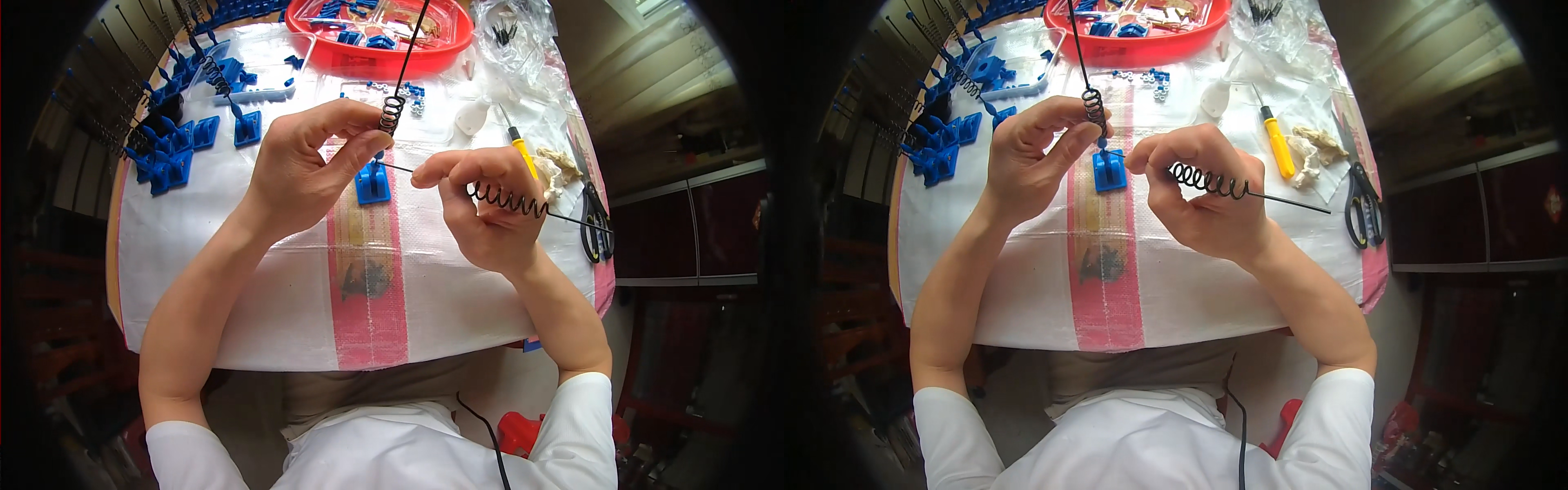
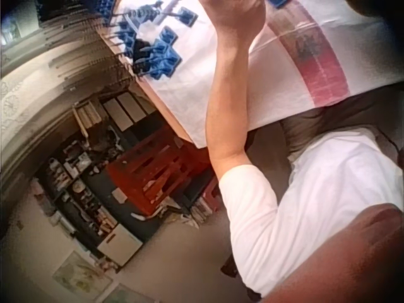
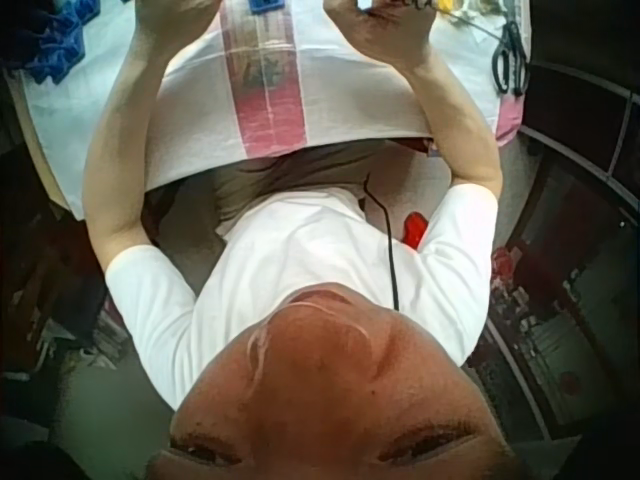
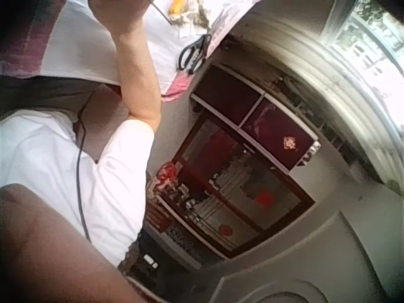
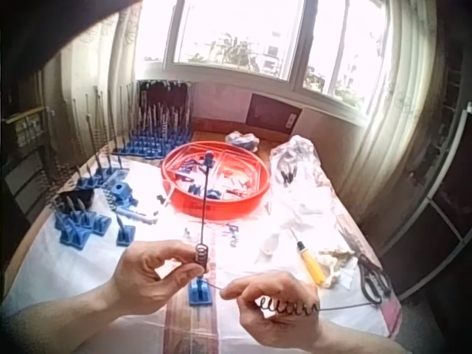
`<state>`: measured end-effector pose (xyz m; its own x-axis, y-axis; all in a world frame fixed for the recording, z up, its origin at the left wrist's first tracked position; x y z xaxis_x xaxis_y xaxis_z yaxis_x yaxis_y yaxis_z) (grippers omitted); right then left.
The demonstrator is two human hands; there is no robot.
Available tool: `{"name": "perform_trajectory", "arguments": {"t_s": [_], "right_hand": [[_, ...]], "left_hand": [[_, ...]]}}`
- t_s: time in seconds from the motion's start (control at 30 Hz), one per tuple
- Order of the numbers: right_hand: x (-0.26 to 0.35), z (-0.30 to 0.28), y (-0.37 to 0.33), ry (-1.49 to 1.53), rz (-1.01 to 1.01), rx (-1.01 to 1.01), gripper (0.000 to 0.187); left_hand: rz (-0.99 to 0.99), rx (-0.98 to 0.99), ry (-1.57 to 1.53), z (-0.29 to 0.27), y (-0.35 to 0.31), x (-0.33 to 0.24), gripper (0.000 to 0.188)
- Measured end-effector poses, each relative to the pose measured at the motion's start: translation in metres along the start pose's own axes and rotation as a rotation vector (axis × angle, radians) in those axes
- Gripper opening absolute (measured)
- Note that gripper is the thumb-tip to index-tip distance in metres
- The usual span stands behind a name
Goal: Manually assembling wire spring antennas by attaching components and sliding a spring onto a rod.
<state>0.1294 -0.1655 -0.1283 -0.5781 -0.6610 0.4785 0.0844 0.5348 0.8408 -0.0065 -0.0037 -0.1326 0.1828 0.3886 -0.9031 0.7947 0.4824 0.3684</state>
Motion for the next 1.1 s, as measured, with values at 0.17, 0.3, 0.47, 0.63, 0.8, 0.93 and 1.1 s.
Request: {"name": "perform_trajectory", "arguments": {"t_s": [0.17,0.3,0.47,0.63,0.8,0.93,1.1], "right_hand": [[0.0001,0.0005,-0.0001,0.004,0.003,0.007,0.027],[0.0016,-0.0002,0.0011,0.013,0.008,0.013,0.027],[0.0035,-0.001,0.0011,0.032,0.017,0.012,0.027],[0.0038,-0.0009,0.0011,0.04,0.019,0.013,0.027],[0.0053,0.0001,0.001,0.065,0.054,0.008,0.026],[0.0041,-0.0001,0.0003,0.055,0.042,0.008,0.026],[0.0031,0.0018,0.0005,0.071,0.022,0.018,0.026]], "left_hand": [[0.02,-0.007,0.022,-0.0009,-0.0002,0.0005,0.017],[0.008,-0.01,0.022,-0.0003,-0.0006,-0.0002,0.016],[-0.004,-0.002,0.022,-0.0001,-0.0001,-0.0027,0.016],[0.006,0.004,0.002,0.0004,-0.0004,-0.0022,0.015],[-0.018,0.022,0.015,-0.0009,-0.0009,-0.0005,0.016],[-0.025,0.052,0.027,-0.0014,-0.0017,-0.0028,0.017],[-0.019,0.049,0.032,-0.0025,-0.0021,-0.0017,0.017]]}}
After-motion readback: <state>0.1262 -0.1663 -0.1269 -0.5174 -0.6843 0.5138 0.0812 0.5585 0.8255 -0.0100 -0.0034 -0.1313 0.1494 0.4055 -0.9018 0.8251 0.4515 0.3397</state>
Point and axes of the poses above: each hand's wrist, its own y-axis towards the middle knuckle, its own z-axis out of the palm, x = y × z, the point moved 2 cm from there along y, towards the middle knuckle, and after that the axes turned 13 degrees about -z, right-handed, at the moved point
